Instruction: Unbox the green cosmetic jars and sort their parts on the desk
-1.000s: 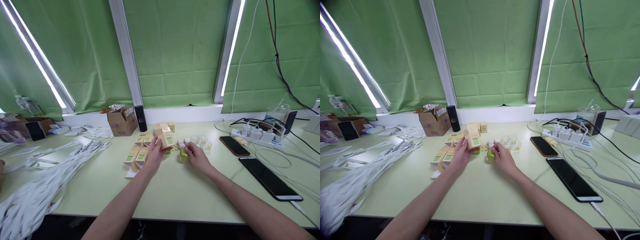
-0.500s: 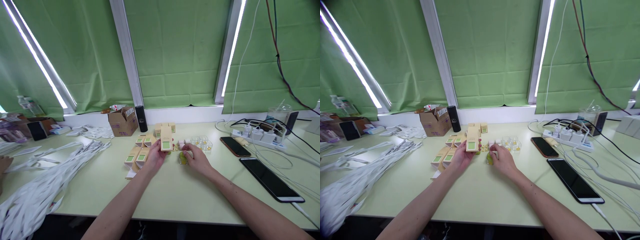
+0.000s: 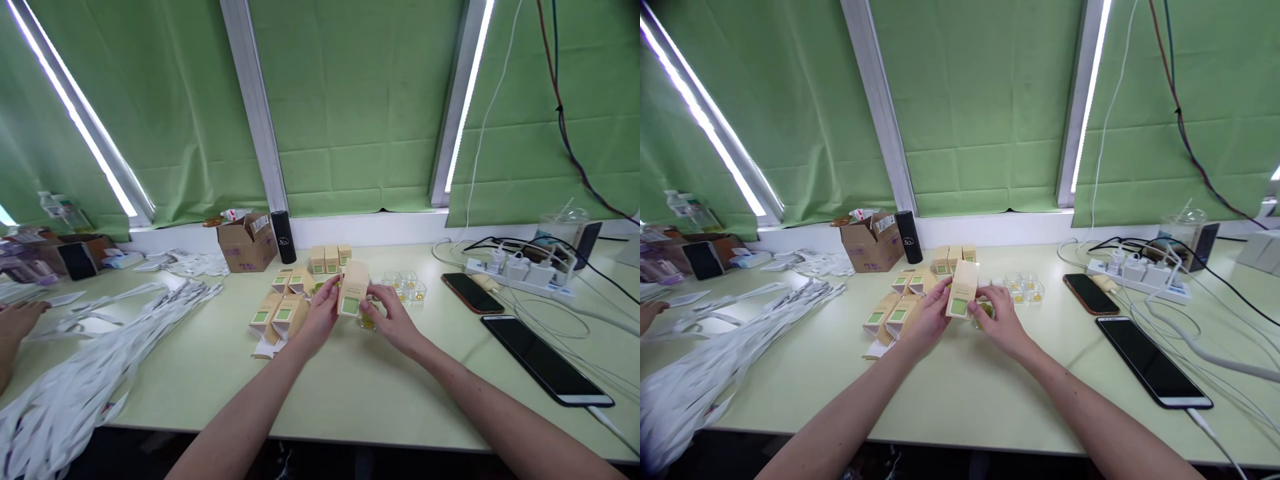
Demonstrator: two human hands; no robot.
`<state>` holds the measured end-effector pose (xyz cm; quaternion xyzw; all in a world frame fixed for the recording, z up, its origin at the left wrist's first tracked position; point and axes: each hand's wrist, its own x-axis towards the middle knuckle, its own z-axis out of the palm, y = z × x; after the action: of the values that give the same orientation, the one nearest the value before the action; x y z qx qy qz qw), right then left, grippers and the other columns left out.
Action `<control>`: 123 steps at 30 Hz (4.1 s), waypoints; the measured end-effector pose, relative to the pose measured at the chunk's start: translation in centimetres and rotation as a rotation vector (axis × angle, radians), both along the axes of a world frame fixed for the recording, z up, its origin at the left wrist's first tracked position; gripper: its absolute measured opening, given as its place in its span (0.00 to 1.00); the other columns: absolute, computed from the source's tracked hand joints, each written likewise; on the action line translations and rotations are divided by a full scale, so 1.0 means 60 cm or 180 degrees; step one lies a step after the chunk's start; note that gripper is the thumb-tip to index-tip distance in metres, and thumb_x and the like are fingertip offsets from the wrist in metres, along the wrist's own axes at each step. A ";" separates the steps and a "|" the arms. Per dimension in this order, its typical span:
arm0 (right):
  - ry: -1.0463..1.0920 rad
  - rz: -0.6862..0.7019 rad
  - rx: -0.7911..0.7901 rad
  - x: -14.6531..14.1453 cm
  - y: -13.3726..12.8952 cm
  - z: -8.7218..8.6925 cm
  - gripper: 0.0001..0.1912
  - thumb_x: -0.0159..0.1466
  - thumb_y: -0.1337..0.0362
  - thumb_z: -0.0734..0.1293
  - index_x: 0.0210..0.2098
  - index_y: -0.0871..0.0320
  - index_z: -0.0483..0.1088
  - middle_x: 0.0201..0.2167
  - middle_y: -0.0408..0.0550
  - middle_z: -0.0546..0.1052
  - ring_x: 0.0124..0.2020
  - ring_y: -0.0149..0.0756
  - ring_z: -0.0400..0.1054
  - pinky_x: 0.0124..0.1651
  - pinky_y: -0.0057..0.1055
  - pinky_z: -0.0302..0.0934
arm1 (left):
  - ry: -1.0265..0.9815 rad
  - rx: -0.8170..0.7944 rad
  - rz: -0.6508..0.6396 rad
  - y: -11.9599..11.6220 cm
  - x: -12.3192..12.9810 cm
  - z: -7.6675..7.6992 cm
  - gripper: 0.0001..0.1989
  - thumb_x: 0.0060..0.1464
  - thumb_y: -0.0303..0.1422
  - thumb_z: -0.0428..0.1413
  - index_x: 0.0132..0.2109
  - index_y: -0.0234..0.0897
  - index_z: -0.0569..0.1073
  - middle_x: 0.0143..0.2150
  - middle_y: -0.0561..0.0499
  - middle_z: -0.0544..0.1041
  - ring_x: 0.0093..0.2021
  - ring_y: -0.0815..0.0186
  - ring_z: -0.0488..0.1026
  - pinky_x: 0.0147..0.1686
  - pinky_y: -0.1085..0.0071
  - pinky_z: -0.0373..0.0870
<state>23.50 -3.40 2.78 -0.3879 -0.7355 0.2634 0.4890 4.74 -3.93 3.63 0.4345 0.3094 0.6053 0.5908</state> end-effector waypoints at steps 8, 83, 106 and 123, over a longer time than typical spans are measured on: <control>0.0707 0.0161 -0.0456 0.006 0.009 0.004 0.25 0.65 0.39 0.67 0.46 0.54 0.75 0.44 0.51 0.80 0.48 0.46 0.73 0.54 0.43 0.64 | 0.0415 0.0377 0.0065 -0.004 0.006 0.007 0.26 0.60 0.44 0.63 0.62 0.45 0.70 0.54 0.46 0.82 0.53 0.57 0.79 0.54 0.62 0.73; 0.1294 0.0385 -0.0832 0.003 0.018 -0.006 0.27 0.60 0.41 0.74 0.47 0.55 0.75 0.36 0.50 0.80 0.43 0.45 0.75 0.50 0.40 0.68 | 0.1379 0.1315 0.0068 -0.024 0.011 0.005 0.31 0.63 0.41 0.61 0.69 0.43 0.65 0.71 0.42 0.67 0.72 0.48 0.61 0.70 0.52 0.60; 0.1732 0.0474 -0.1312 0.000 0.010 0.011 0.32 0.50 0.36 0.78 0.42 0.53 0.75 0.40 0.51 0.84 0.45 0.48 0.77 0.52 0.43 0.69 | 0.2799 0.1855 0.0985 -0.020 0.006 0.000 0.32 0.56 0.27 0.59 0.67 0.42 0.66 0.63 0.41 0.74 0.62 0.49 0.70 0.63 0.50 0.66; 0.1578 0.0580 -0.1223 0.003 0.020 0.001 0.33 0.54 0.37 0.77 0.48 0.54 0.76 0.52 0.54 0.82 0.55 0.52 0.75 0.57 0.45 0.69 | 0.3199 0.2254 0.0993 -0.030 0.000 0.004 0.24 0.71 0.38 0.47 0.69 0.38 0.64 0.62 0.37 0.73 0.61 0.51 0.69 0.61 0.52 0.66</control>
<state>23.66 -2.18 2.86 -0.3298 -0.5626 0.5265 0.5455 4.75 -5.73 3.87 0.7845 0.3898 0.4721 0.0986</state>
